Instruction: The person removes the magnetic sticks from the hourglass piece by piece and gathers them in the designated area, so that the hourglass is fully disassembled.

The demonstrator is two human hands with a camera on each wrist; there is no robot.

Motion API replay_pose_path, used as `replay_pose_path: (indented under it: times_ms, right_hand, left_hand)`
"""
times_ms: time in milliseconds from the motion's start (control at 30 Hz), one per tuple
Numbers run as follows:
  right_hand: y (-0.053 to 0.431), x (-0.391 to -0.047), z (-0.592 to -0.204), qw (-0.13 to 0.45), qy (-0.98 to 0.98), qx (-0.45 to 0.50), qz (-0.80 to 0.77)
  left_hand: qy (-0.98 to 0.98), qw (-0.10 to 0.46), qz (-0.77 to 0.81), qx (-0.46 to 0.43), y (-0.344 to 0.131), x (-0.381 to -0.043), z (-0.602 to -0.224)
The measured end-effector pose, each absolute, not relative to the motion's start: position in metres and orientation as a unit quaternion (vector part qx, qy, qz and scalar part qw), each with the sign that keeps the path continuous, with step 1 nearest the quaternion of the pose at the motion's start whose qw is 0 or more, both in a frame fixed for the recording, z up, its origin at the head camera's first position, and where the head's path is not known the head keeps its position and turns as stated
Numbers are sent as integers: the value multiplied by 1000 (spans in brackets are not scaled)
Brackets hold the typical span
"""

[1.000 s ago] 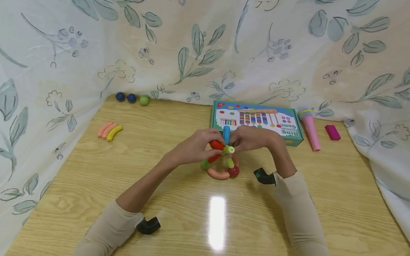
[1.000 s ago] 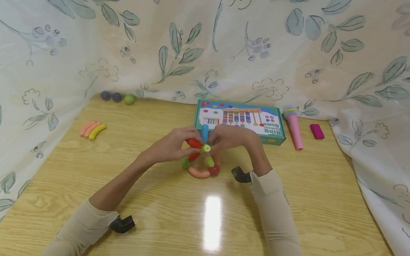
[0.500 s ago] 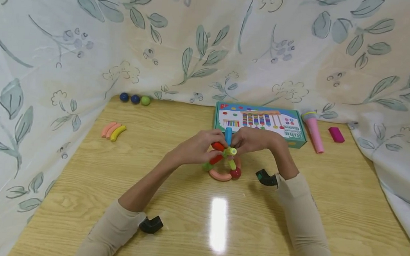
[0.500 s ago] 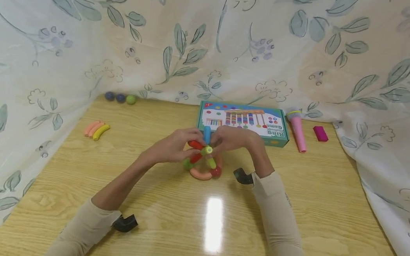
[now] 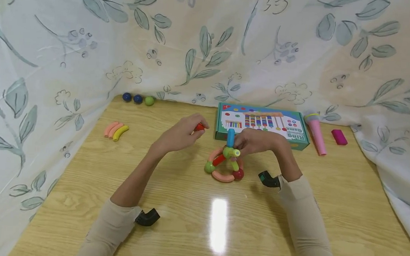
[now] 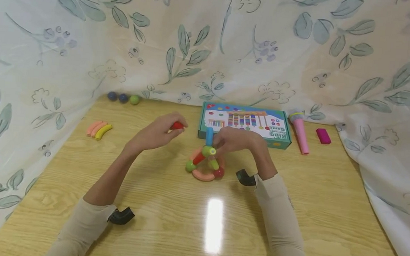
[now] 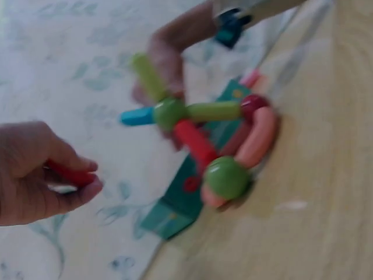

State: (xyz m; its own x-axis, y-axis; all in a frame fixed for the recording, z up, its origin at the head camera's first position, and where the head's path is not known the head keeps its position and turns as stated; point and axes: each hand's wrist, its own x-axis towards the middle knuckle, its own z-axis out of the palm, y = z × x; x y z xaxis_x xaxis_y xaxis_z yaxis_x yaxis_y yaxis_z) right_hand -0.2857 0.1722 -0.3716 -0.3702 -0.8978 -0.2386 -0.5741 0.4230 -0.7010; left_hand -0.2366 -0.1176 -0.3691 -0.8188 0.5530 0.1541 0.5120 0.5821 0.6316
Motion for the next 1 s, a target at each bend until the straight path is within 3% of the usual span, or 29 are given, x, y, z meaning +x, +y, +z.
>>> replay_pose_path:
  times_ms: [233, 500, 1000]
  right_hand:
    - [175, -285, -374, 306, 788, -468, -258]
    - [173, -287, -371, 301, 788, -476, -249]
    - [174, -287, -370, 312, 786, -469, -254]
  left_hand:
    - [928, 2, 339, 155, -171, -255, -369]
    - [970, -39, 241, -16, -221, -275, -403]
    - [962, -39, 261, -74, -234, -290, -450]
